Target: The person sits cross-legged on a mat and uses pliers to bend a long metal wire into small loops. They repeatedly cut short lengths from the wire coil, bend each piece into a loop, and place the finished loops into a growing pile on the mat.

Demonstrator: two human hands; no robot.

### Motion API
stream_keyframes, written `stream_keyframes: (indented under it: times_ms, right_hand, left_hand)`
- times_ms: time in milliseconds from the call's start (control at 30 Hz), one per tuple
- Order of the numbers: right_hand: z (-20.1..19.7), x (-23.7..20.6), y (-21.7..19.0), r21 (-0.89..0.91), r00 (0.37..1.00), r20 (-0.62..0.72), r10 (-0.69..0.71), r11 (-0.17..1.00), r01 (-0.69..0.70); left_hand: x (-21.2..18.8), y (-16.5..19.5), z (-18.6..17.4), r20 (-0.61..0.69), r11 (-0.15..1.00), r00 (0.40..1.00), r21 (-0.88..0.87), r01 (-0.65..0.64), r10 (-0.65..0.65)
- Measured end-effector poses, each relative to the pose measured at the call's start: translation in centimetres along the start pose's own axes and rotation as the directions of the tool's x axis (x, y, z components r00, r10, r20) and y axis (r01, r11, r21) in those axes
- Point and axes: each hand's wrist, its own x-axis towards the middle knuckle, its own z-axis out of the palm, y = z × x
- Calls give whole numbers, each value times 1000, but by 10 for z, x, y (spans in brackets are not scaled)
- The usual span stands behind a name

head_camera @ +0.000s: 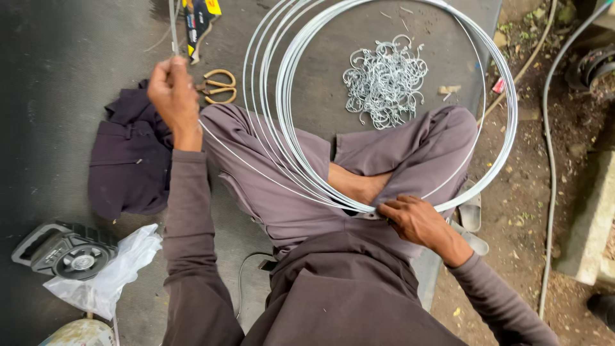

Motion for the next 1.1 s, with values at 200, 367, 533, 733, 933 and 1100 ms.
stream_keyframes:
  times_ms: [200, 367, 533, 733, 933, 1100]
  right_hand:
    - [6, 1, -11, -4, 999, 37, -25, 1000, 25]
    - [6, -6, -14, 17, 992, 125, -7, 1000, 5]
    - [26, -14, -22, 108, 994, -25, -102, 989, 104]
    - [43, -6, -47, 242, 995, 91, 34, 969, -55]
    - [31, 0, -12, 806, 964, 189, 186, 531, -261]
    - [-4, 14, 10, 992, 955, -37, 295, 129, -1]
  left_hand:
    - [22, 59, 51, 197, 829, 867, 260, -496, 457]
    - [10, 122, 126, 316, 565, 604, 216, -796, 731]
    - [-18, 155, 172, 437, 689, 655, 103, -718, 617]
    - [-55, 164, 205, 488, 499, 582, 303, -812, 651]
    - [-102, 175, 209, 613, 456, 469, 193, -869, 636]
    - [-135, 195, 204, 594, 561, 484, 65, -825, 643]
